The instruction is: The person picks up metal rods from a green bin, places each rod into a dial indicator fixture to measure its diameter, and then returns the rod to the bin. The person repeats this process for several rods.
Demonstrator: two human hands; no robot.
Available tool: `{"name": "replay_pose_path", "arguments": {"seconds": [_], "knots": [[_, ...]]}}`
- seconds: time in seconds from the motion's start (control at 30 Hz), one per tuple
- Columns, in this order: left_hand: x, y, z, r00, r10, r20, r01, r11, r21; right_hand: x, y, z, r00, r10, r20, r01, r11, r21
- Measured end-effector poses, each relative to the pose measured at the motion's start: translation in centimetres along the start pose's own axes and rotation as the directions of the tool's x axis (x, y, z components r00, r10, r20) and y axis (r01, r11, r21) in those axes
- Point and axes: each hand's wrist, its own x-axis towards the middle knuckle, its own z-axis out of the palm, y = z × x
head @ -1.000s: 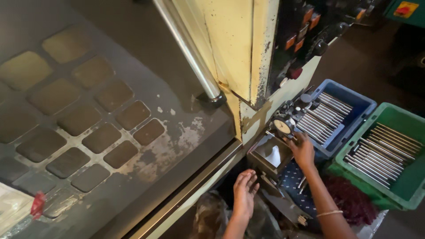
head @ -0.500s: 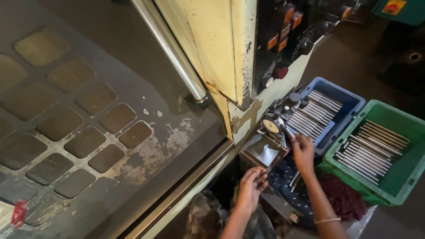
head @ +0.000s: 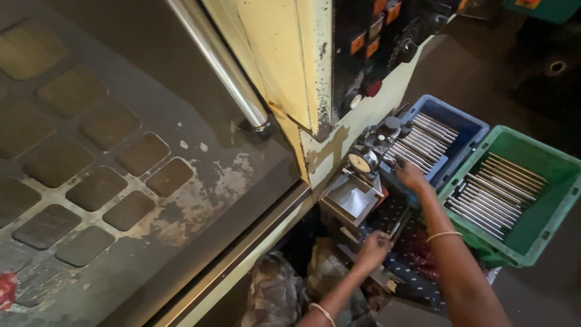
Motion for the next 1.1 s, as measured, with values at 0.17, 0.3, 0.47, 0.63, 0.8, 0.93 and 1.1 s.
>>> {"name": "replay_pose_path", "arguments": {"seconds": [0.17,0.3,0.47,0.63,0.8,0.93,1.1], "knots": [[-0.4,0.3,1.5,0.969,0.224,-0.109,-0.205,0.966,0.157,-0.6,-0.2,0.4,0.992,-0.060,-0.109,0.072,0.991,0.111],[-0.2,0.6,1.4,0.982,0.164,-0.092,-0.167,0.986,-0.029,-2.0,1.6,-1.3,0.916,-0.190,-0.352,0.229,0.971,0.070],[0.3,1.8,0.8,0.977,0.215,0.000,-0.209,0.949,-0.237,-3.4,8.0,-7.2,0.807,0.044,-0.588,-0.089,0.995,-0.048],[0.2,3.5,2.0,0.944,0.312,0.111,-0.269,0.918,-0.292,-3.4,13.6,-9.6,0.881,0.012,-0.474,-0.268,0.837,-0.477],[1.2,5.1,1.3,0.927,0.325,0.187,-0.274,0.928,-0.252,-0.8,14.1,-9.4,0.919,0.165,-0.357,-0.357,0.731,-0.582],[5.7,6.3,-7.3,0.943,0.250,0.218,-0.189,0.945,-0.265,7.1,7.6,-7.2,0.944,0.185,-0.274,-0.321,0.706,-0.631],[11.1,7.8,-16.7,0.953,0.210,0.217,-0.133,0.937,-0.323,14.4,0.4,-3.8,0.947,0.115,-0.301,-0.287,0.724,-0.627]]}}
